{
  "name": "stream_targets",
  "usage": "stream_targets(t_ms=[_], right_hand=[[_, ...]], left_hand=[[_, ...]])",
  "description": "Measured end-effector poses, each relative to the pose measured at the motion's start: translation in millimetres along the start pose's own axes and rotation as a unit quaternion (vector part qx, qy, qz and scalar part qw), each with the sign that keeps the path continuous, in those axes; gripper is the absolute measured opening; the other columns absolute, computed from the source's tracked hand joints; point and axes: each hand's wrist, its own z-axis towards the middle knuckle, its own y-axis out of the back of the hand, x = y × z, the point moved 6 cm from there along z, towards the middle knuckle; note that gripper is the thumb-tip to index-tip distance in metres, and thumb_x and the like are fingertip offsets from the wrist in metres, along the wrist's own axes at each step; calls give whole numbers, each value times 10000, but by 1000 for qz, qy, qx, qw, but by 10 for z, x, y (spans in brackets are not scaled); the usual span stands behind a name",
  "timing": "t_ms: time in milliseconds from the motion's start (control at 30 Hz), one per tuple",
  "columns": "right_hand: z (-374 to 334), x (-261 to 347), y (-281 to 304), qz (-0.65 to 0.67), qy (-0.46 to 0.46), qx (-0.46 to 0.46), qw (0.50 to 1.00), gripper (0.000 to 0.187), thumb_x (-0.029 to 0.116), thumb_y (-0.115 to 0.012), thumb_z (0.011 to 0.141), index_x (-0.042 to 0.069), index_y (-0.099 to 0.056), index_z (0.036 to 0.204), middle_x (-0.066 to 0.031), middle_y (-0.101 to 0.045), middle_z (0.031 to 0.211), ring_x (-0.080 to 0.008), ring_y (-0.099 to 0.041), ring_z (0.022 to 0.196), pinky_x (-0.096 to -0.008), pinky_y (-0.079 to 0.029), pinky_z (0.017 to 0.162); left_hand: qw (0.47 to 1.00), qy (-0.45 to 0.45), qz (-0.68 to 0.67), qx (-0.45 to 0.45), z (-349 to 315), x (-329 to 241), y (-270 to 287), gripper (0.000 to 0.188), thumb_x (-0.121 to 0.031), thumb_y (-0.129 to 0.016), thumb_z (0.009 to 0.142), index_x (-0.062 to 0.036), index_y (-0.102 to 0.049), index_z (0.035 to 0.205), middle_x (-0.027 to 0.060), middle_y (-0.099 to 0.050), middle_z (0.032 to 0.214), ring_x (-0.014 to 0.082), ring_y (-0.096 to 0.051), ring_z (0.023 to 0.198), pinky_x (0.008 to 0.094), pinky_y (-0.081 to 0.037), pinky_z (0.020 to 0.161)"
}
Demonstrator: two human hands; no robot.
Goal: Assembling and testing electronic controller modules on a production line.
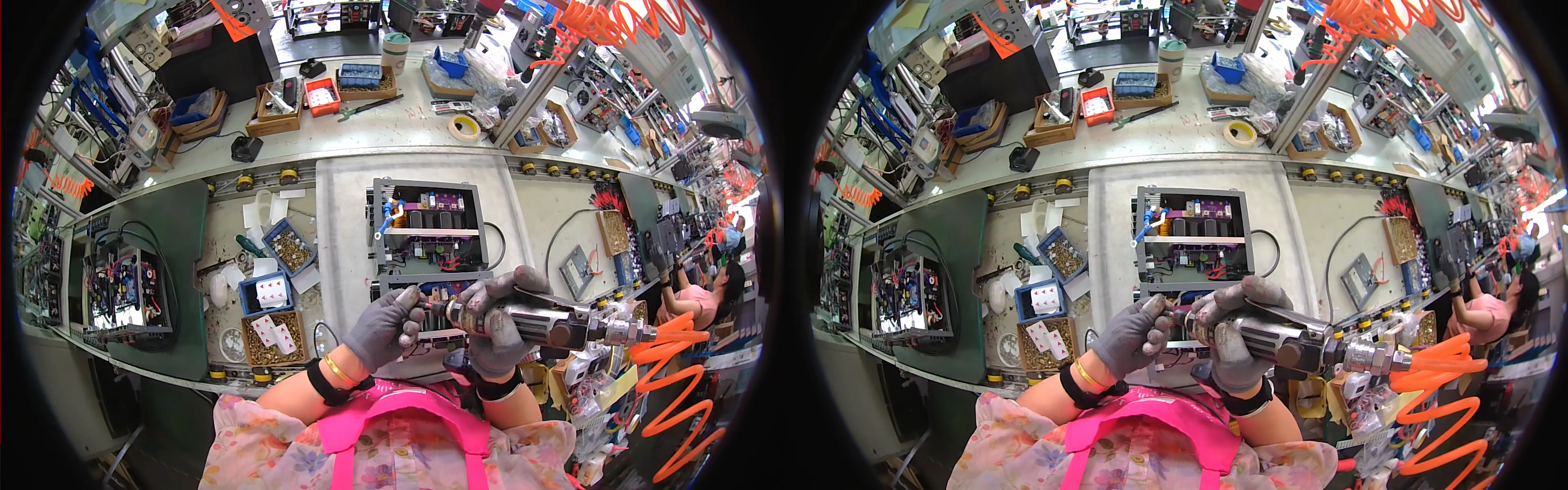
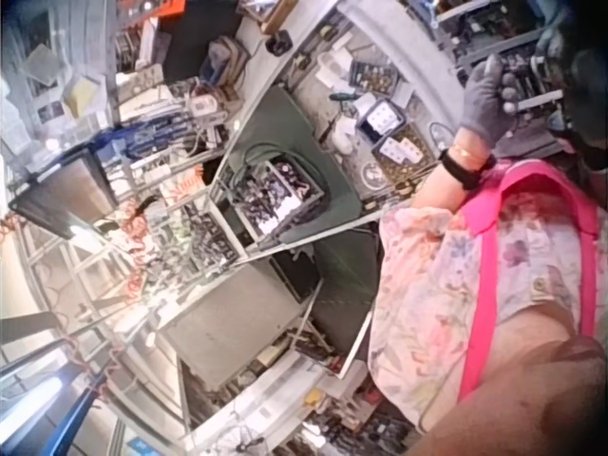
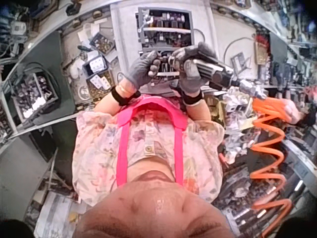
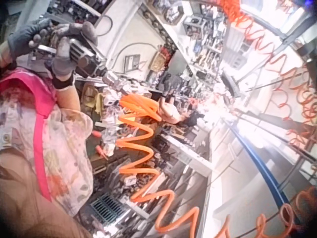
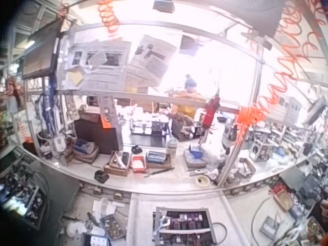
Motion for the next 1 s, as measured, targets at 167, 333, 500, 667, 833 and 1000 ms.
stream_targets(t_ms=[167, 333, 500, 667, 833, 1000], right_hand=[[186, 103, -16, 46, -9, -14, 999, 528, 56, -665, 788, 24, -470, 1279, -127, -612, 1013, -218, -647, 769, -421, -555, 714], [645, 433, 141, 64, 41, 38, 996, 558, 72, -607, 852, 39, -415, 1375, -115, -604, 1082, -214, -614, 772, -396, -528, 743], [917, 613, 304, 11, 59, 61, 996, 569, 97, -610, 846, 43, -413, 1377, -117, -575, 1077, -198, -606, 798, -386, -522, 763], [1211, 628, 602, -25, 101, 37, 994, 574, 85, -606, 838, 38, -404, 1372, -114, -565, 1050, -202, -600, 790, -394, -531, 752], [1481, 93, 1048, -59, 125, -47, 989, 522, 9, -568, 796, 23, -449, 1304, -111, -625, 1024, -216, -631, 781, -423, -559, 676], [1537, -610, 1327, -95, 38, -63, 993, 529, -3, -582, 770, 17, -468, 1286, -101, -631, 999, -196, -627, 783, -418, -535, 774]], left_hand=[[990, -60, 44, 119, -173, -158, -148, 410, -399, -496, 979, -63, -504, 1214, 45, -648, 800, 107, -588, 539, 211, -449, 418], [411, -449, 791, -64, -360, -1247, -255, 400, -180, -594, 867, -171, -542, 1264, 92, -624, 1012, 245, -630, 845, 349, -523, 707], [88, -427, 897, 78, 393, -1468, -486, 358, -124, -615, 764, -221, -640, 1107, 47, -580, 1123, 242, -558, 1076, 360, -469, 898], [415, -294, 848, 152, 1247, -1577, -667, 151, -238, -692, 817, -149, -695, 939, 85, -640, 909, 280, -628, 840, 392, -510, 756], [591, -86, 802, 18, 1985, -1576, -821, 309, -352, -738, 824, -74, -716, 957, 83, -631, 717, 200, -581, 659, 351, -479, 670], [559, 17, 829, 18, 2204, -1503, -909, 366, -411, -738, 816, -86, -720, 985, 47, -611, 664, 148, -565, 632, 322, -461, 628]])
